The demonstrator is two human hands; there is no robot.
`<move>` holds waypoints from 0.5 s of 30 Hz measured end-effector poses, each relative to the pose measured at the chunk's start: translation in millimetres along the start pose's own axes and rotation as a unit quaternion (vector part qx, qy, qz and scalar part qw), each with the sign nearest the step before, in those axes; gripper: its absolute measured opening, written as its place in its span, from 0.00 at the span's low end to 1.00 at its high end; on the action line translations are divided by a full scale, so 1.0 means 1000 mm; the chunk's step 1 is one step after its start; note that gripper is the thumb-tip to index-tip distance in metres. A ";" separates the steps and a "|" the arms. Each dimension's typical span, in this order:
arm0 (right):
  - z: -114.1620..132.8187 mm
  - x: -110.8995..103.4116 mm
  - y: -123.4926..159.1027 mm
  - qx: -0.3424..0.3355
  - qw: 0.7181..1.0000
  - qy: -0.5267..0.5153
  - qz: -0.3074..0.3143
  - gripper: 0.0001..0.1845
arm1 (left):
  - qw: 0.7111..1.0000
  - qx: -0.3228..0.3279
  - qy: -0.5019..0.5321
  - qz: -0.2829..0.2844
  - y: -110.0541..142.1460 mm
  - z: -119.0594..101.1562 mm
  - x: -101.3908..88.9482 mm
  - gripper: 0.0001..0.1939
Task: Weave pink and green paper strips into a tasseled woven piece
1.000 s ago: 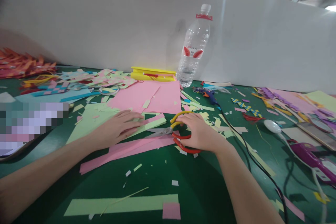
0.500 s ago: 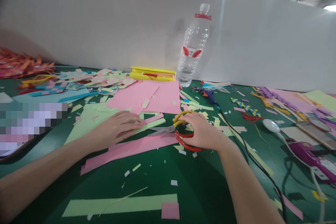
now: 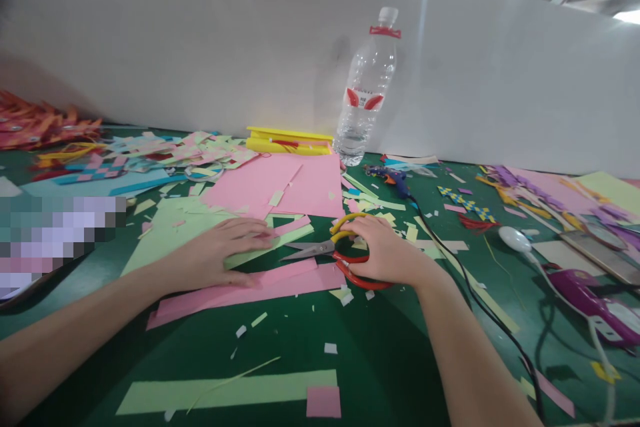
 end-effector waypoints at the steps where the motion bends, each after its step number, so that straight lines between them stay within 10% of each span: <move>1: 0.000 0.000 0.000 0.000 1.000 0.000 -0.001 0.25 | 1.000 -0.005 0.000 0.005 0.000 0.000 0.000 0.33; 9: 0.001 0.003 -0.002 -0.008 1.000 0.005 -0.008 0.25 | 0.999 -0.014 -0.013 0.028 0.000 0.000 -0.001 0.38; 15: 0.005 0.003 -0.002 -0.031 0.999 -0.008 -0.018 0.22 | 0.999 0.014 -0.012 0.026 -0.001 -0.001 0.001 0.20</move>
Point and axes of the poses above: each hand's wrist, its own y-axis away from the middle knuckle, its own x-axis out of the palm, z = x × y, the point moved 2 cm from there along -y, towards the middle knuckle, and after that the axes turned 6 degrees about -z, right-handed, at the moved point
